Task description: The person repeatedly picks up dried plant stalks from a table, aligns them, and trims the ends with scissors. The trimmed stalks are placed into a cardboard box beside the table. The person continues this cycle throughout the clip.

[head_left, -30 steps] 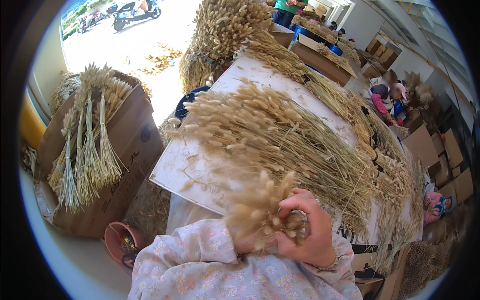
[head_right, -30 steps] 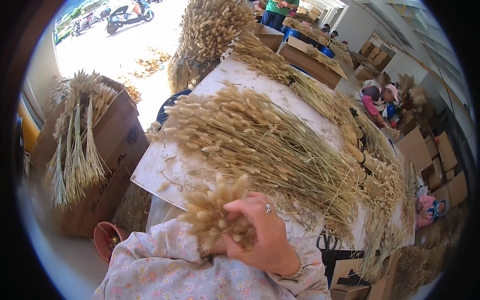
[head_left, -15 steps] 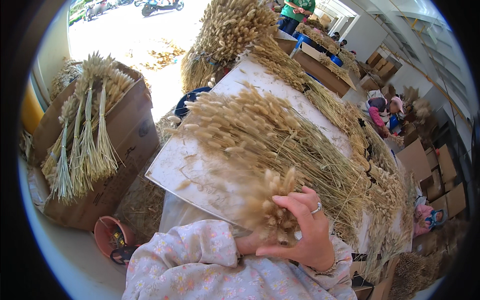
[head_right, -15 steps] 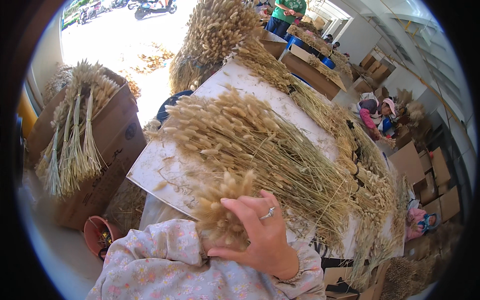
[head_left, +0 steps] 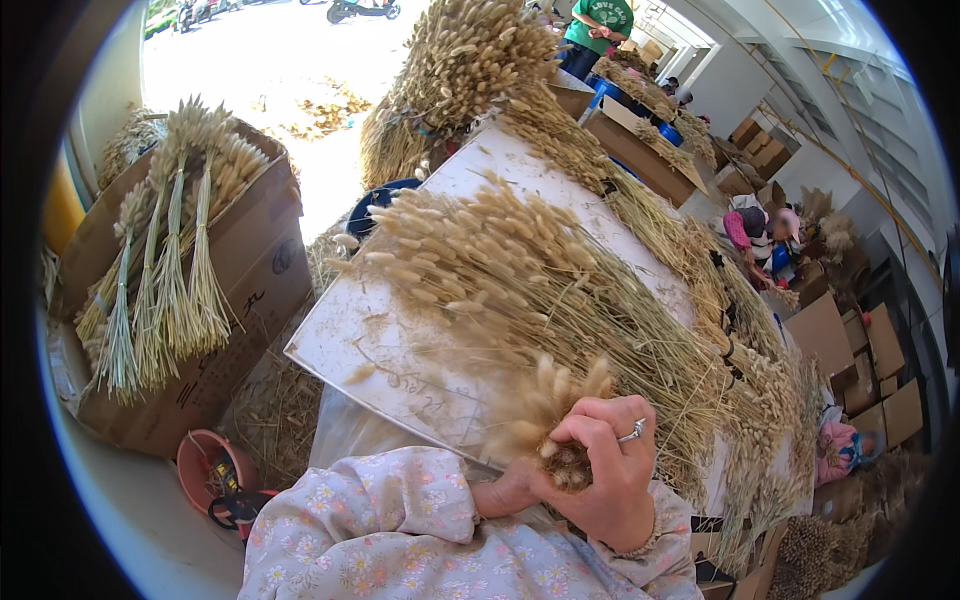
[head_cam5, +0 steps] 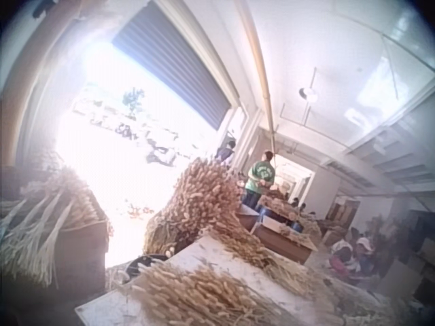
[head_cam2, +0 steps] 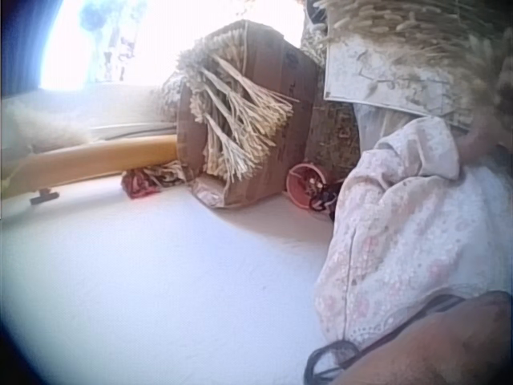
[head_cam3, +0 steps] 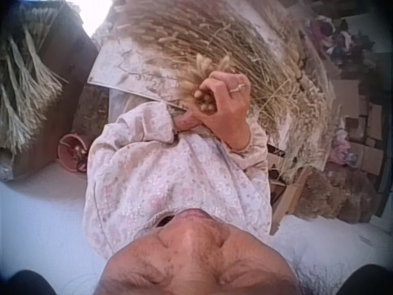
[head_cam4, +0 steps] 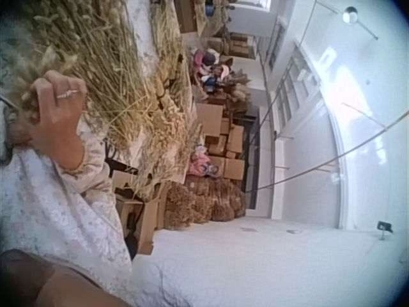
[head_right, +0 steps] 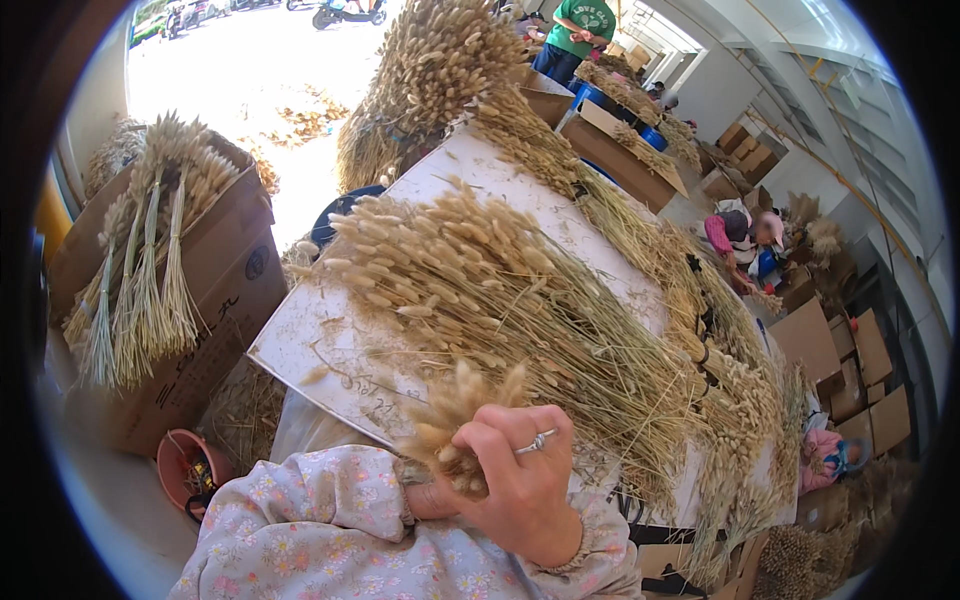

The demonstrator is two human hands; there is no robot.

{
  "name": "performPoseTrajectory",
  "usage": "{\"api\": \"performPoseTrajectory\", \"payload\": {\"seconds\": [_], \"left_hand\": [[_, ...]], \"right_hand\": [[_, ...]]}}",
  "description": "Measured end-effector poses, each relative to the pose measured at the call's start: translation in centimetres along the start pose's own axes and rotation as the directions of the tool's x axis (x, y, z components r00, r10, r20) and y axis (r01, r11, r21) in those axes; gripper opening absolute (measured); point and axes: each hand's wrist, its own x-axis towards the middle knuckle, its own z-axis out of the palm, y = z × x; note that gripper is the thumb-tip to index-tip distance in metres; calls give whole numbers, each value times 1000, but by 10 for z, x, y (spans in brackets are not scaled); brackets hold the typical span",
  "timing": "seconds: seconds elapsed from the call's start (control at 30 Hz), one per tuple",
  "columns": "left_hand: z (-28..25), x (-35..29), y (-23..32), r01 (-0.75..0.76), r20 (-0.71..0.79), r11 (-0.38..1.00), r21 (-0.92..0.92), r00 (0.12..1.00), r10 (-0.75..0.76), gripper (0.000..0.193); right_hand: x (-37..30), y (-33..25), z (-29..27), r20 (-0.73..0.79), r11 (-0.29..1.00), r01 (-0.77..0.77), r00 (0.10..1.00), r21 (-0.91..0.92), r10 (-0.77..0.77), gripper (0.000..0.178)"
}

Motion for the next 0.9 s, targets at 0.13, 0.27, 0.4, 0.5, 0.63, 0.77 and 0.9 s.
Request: {"api": "performPoseTrajectory", "payload": {"seconds": [0.13,0.27,0.4,0.5,0.63,0.77,0.9], "left_hand": [[-3,-3,0,5,17,1000,5,1000,-5,44],[-7,-2,1,6,39,1000,15,999,-6,44],[-8,-3,1,15,68,1000,11,998,-15,44],[-9,-1,0,13,79,1000,12,997,-14,44],[-8,5,0,7,85,1000,8,996,-7,44],[-7,4,-1,21,105,1000,6,994,-21,44],[-7,1,-2,35,138,999,10,990,-36,44]], "right_hand": [[-5,-1,-3,19,996,-11,1000,88,9,39],[-14,-1,-4,-2,985,-12,1000,172,13,41],[-24,-1,-6,-6,960,-18,1000,280,21,41],[-28,0,-8,-17,952,3,1000,305,2,37],[-29,-2,-17,40,961,45,998,274,-58,34],[-28,-7,-24,97,947,111,984,300,-147,33],[-29,-12,-27,108,937,186,968,295,-226,28]]}}
